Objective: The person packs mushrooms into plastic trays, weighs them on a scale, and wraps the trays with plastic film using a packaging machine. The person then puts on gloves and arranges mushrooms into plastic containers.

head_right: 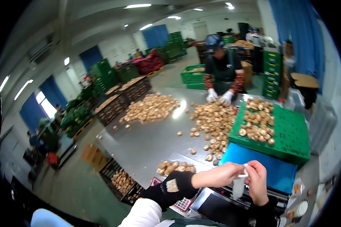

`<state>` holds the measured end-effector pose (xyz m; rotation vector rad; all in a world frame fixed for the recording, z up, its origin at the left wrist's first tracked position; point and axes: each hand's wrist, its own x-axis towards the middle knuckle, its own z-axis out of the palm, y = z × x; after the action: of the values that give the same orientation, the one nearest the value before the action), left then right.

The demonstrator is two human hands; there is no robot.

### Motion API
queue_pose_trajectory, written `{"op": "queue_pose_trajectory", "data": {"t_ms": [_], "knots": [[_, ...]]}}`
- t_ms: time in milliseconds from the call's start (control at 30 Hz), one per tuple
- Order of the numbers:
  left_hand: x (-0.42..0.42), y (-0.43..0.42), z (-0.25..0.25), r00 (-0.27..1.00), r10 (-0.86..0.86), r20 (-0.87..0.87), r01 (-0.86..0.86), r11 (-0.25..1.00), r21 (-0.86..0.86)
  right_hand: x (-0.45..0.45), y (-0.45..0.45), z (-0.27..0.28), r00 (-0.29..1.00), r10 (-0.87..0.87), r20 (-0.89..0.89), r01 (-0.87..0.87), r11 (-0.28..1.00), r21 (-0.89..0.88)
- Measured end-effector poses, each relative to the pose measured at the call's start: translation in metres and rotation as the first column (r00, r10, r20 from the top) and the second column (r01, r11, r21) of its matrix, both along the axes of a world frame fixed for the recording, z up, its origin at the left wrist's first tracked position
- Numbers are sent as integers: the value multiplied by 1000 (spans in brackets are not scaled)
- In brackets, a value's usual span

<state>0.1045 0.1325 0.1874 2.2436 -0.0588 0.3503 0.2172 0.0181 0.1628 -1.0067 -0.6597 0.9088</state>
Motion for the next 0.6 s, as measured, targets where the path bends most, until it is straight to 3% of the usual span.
{"op": "queue_pose_trajectory", "data": {"t_ms": [33, 100, 167, 267, 333, 367, 400, 433, 467, 500, 567, 600], "knots": [[-1, 4, -2, 998, -64, 20, 63, 998, 22, -4, 2, 1, 1000, -8, 24, 8, 1000, -2], [-2, 10, -7, 951, -107, -290, 173, 962, 210, -15, 3, 11, 989, 21, 145, -16, 999, -36], [-1, 11, -29, 935, -108, -338, 211, 936, 283, -33, 9, 14, 911, 50, 410, -17, 996, -84], [0, 24, -62, 953, -59, -297, 108, 982, 153, -53, 11, 12, 866, 102, 489, -65, 994, -91], [-11, 22, -50, 985, -145, -97, 139, 988, -65, -54, 14, 1, 736, 58, 674, -22, 998, -62], [-11, 19, -48, 986, -137, -92, 131, 989, -66, -54, 14, 0, 650, 49, 758, 0, 998, -65], [-11, 16, -46, 997, -68, 42, 76, 972, -222, -54, 16, -1, 648, 55, 760, -8, 998, -65], [-11, 14, -44, 987, 21, 162, 42, 925, -377, -54, 19, -4, 666, -50, 745, 41, 999, 30], [-10, 15, -40, 949, 70, 308, 16, 963, -268, -54, 21, -6, 678, -157, 719, 93, 987, 128], [-4, 21, -46, 941, 72, 332, 21, 963, -268, -53, 20, -13, 692, -227, 686, 170, 974, 151], [-12, 16, -17, 942, 122, 314, 106, 779, -619, -45, 20, -33, 621, -290, 728, 237, 955, 179], [-11, 10, -23, 940, 212, 267, 81, 621, -779, -45, 18, -35, 580, -251, 775, 231, 963, 140]]}}
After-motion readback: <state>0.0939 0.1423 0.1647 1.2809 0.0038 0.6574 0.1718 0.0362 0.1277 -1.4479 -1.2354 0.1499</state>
